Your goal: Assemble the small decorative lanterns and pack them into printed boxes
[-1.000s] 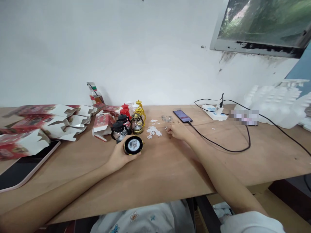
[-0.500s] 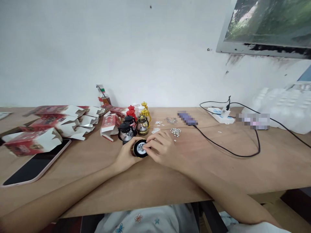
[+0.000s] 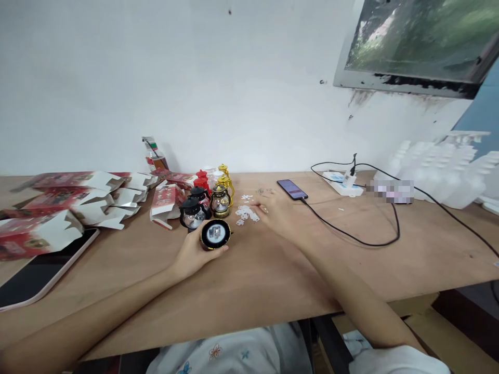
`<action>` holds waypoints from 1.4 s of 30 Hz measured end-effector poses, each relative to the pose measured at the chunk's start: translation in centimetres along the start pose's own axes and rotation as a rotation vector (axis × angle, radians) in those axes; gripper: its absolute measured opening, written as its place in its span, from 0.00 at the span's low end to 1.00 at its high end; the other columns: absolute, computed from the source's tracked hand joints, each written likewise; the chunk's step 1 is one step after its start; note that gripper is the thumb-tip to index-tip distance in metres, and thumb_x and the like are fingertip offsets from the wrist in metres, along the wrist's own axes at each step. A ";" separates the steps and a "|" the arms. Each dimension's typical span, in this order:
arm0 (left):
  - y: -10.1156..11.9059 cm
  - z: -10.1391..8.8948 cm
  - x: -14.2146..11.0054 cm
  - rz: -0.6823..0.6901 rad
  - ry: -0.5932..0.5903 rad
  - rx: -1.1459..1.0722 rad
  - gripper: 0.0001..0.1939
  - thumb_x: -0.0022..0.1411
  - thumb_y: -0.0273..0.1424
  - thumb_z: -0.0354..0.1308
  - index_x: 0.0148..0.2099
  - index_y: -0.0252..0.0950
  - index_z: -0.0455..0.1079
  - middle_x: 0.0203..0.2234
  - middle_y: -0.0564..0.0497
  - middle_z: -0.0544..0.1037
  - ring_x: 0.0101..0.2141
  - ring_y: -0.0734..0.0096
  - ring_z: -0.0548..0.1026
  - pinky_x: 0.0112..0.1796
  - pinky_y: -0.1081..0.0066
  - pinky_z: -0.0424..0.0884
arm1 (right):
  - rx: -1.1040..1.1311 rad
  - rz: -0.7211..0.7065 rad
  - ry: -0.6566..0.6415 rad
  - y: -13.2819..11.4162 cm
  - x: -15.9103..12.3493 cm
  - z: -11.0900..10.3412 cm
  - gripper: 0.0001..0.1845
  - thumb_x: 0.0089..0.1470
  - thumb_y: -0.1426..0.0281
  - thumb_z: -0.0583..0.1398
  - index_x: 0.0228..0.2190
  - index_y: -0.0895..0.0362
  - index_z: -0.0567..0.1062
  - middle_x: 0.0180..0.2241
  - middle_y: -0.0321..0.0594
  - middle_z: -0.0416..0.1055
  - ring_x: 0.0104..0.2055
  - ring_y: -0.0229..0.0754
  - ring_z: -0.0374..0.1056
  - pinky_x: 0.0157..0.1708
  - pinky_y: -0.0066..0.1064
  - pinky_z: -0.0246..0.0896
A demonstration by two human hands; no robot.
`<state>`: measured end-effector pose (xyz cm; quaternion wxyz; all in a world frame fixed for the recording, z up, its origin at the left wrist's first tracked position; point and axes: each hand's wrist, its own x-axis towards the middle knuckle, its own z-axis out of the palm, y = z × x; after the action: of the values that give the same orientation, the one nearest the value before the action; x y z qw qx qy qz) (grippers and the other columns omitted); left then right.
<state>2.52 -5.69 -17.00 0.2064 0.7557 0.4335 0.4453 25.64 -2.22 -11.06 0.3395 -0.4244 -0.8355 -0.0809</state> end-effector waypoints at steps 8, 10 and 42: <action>-0.1 -0.1 -0.1 0.011 -0.001 0.001 0.22 0.48 0.28 0.64 0.47 0.36 0.65 0.42 0.49 0.76 0.44 0.63 0.74 0.46 0.65 0.70 | -0.280 0.055 -0.660 3.4 0.2 0.6 0.13 0.45 0.80 0.57 0.31 0.56 0.78 0.32 0.43 0.76 0.34 0.45 0.70 0.26 0.28 0.52; -0.1 -0.1 -0.1 0.010 -0.011 -0.013 0.22 0.48 0.27 0.64 0.47 0.36 0.65 0.42 0.49 0.76 0.44 0.63 0.74 0.46 0.66 0.70 | -0.284 0.054 -0.709 3.2 0.1 1.1 0.14 0.43 0.82 0.56 0.30 0.56 0.78 0.32 0.42 0.77 0.34 0.45 0.71 0.25 0.28 0.52; 0.4 -0.3 -0.2 0.038 -0.024 0.138 0.24 0.45 0.23 0.59 0.47 0.38 0.64 0.43 0.48 0.75 0.45 0.61 0.72 0.46 0.62 0.67 | 0.306 -0.451 0.234 -4.9 -1.5 2.1 0.14 0.57 0.77 0.55 0.45 0.55 0.69 0.33 0.40 0.74 0.34 0.39 0.67 0.34 0.32 0.66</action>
<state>2.41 -6.11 -16.70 0.1507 0.7815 0.4462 0.4093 21.39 -5.36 -12.85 0.4669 -0.1598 -0.8664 -0.0758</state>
